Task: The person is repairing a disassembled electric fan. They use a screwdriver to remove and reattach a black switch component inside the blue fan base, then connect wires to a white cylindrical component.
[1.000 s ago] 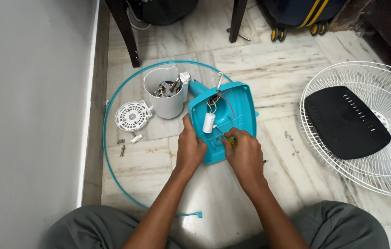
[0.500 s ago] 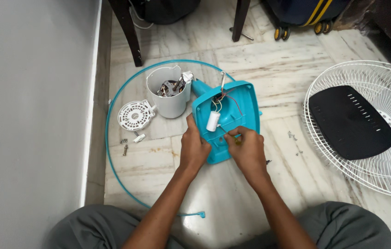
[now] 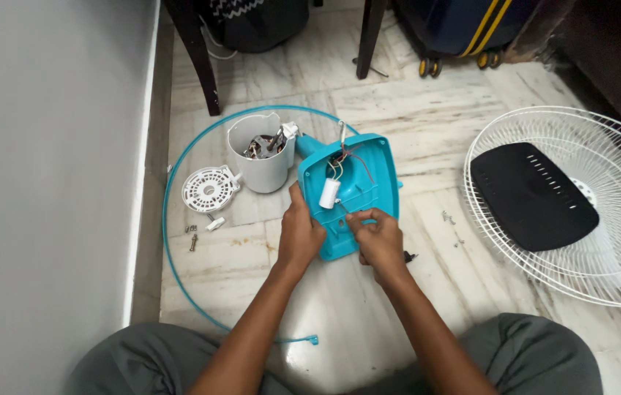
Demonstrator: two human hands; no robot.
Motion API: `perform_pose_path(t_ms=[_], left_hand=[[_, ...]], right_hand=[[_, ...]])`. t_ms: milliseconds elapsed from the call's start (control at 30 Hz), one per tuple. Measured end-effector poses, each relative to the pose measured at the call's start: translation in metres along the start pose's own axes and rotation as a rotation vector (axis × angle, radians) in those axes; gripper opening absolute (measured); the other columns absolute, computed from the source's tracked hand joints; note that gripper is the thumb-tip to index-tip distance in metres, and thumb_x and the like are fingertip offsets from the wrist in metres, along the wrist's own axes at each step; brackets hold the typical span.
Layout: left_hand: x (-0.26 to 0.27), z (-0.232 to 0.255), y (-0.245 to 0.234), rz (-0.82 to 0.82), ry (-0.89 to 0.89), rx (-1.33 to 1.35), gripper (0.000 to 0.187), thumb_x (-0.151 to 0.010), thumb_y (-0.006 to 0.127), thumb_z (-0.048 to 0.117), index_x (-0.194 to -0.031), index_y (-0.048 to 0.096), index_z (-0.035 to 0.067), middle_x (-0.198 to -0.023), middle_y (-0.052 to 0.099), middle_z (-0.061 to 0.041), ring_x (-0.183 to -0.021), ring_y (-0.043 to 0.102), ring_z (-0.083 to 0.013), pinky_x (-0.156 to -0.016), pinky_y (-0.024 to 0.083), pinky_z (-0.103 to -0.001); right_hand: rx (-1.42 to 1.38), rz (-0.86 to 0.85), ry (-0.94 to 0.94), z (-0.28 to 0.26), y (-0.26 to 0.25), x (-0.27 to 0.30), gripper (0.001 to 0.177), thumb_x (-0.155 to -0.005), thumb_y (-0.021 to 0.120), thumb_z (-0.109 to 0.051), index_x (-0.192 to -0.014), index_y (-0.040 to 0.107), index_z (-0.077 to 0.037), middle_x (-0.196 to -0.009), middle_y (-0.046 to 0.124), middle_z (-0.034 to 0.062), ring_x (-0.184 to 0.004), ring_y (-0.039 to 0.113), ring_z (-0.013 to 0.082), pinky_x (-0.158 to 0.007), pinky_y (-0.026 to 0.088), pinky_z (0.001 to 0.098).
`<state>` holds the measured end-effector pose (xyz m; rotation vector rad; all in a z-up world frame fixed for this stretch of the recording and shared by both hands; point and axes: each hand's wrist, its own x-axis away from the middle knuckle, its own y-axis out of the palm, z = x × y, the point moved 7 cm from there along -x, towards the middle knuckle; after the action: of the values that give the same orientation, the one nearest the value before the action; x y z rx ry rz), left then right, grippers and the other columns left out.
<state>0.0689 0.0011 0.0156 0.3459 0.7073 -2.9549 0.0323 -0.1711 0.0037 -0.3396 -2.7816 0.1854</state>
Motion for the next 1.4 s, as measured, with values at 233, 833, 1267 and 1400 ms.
perform_pose_path(t_ms=[233,833,1267,1400], left_hand=[[-0.003,-0.009,0.001,0.011,0.038,0.035,0.077,-0.079,0.045,-0.011,-0.152,0.026,0.004,-0.123,0.064,-0.035,-0.115,0.062,-0.0503,-0.096,0.049,-0.052],[0.048,0.052,-0.016,0.155,-0.134,-0.265,0.017,-0.079,0.068,0.021,-0.091,0.062,0.011,-0.065,0.061,-0.01,-0.063,0.067,-0.0308,-0.063,0.052,-0.046],[0.08,-0.012,0.077,-0.512,0.052,-0.195,0.047,-0.08,0.078,0.02,-0.121,0.064,0.003,-0.097,0.074,-0.015,-0.091,0.071,-0.0311,-0.08,0.055,-0.042],[0.079,-0.026,0.082,-0.467,-0.061,-0.145,0.035,-0.083,0.077,0.013,-0.115,0.069,0.003,-0.095,0.076,-0.015,-0.088,0.074,-0.0277,-0.08,0.058,-0.038]], right_hand=[[0.549,0.056,-0.214,0.037,-0.06,-0.023,0.03,-0.098,0.062,-0.032,-0.113,0.07,-0.007,-0.08,0.078,0.0152,-0.073,0.076,0.0236,-0.069,0.057,0.0359],[0.792,0.056,-0.057,0.071,-0.107,-0.026,0.039,-0.077,0.08,-0.012,-0.115,0.077,-0.021,-0.105,0.077,0.0128,-0.1,0.074,0.0287,-0.09,0.057,0.04],[0.766,-0.039,-0.121,0.083,-0.098,-0.032,0.022,-0.078,0.084,-0.014,-0.1,0.083,-0.011,-0.096,0.078,0.0148,-0.091,0.075,0.0281,-0.087,0.057,0.0377],[0.654,-0.08,-0.132,0.094,-0.097,-0.042,0.026,-0.077,0.085,-0.015,-0.102,0.082,-0.01,-0.092,0.081,0.0122,-0.085,0.077,0.0209,-0.082,0.058,0.0329]])
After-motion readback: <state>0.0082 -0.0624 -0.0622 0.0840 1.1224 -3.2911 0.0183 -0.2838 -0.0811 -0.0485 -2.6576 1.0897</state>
